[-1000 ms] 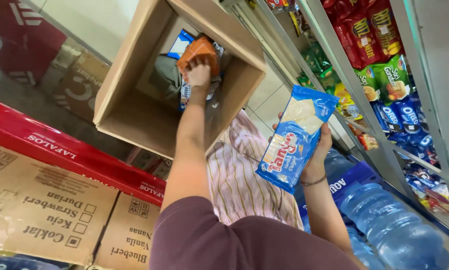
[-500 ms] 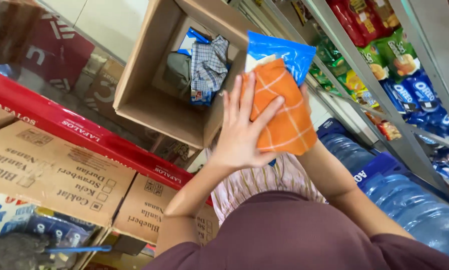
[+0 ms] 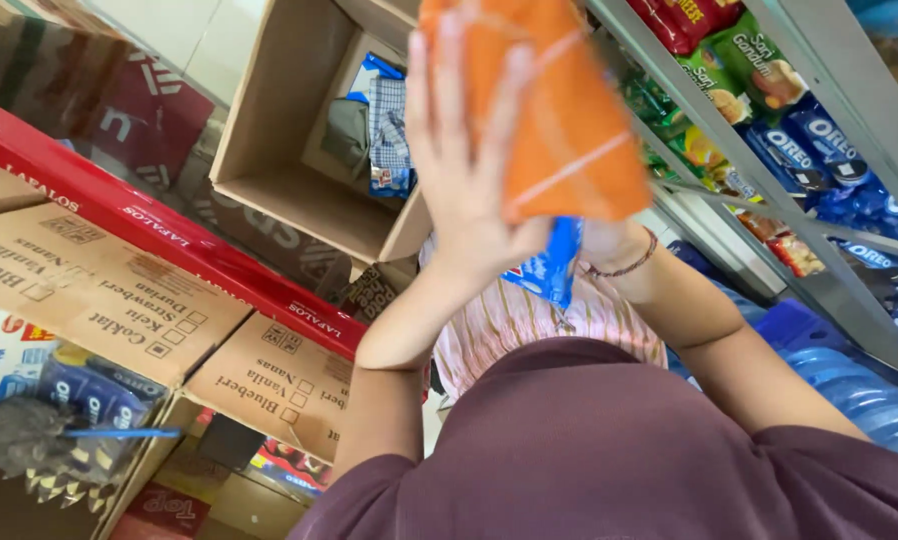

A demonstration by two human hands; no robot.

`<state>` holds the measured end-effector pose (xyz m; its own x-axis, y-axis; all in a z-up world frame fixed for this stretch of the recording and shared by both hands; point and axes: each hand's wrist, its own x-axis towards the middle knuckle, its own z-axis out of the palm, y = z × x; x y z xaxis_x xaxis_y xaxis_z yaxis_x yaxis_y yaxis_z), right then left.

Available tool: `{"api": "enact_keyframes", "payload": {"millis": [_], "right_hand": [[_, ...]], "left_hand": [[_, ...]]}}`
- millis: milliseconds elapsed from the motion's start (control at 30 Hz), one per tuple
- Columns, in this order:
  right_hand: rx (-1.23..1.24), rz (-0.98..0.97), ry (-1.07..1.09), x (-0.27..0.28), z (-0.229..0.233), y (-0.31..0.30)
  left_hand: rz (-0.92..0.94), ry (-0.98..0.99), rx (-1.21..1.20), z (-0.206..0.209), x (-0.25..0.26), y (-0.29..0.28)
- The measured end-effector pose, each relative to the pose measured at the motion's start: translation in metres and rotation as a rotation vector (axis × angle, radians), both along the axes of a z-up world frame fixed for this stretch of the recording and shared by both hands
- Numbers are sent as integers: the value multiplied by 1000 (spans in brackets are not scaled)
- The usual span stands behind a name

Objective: The recorder is cleaning snack packages with a cloth before placing them into a box or back on the shelves in a grocery store.

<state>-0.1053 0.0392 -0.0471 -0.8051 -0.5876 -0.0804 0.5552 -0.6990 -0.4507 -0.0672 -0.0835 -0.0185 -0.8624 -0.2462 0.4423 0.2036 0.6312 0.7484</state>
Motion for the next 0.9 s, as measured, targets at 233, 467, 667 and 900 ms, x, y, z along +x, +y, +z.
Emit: {"api": "enact_keyframes", "payload": {"millis": [233, 467, 667, 900], "right_hand": [[305, 119, -1, -14, -77, 95], [97, -84, 341, -25, 4, 83], [225, 332, 734, 8, -3, 89], [566, -193, 639, 33, -72, 105]], "left_hand": [[-145, 3, -447, -11, 42, 71], [-9, 91, 189, -56, 67, 90], [250, 0, 911, -35, 61, 70], [112, 123, 190, 19, 45, 75]]}}
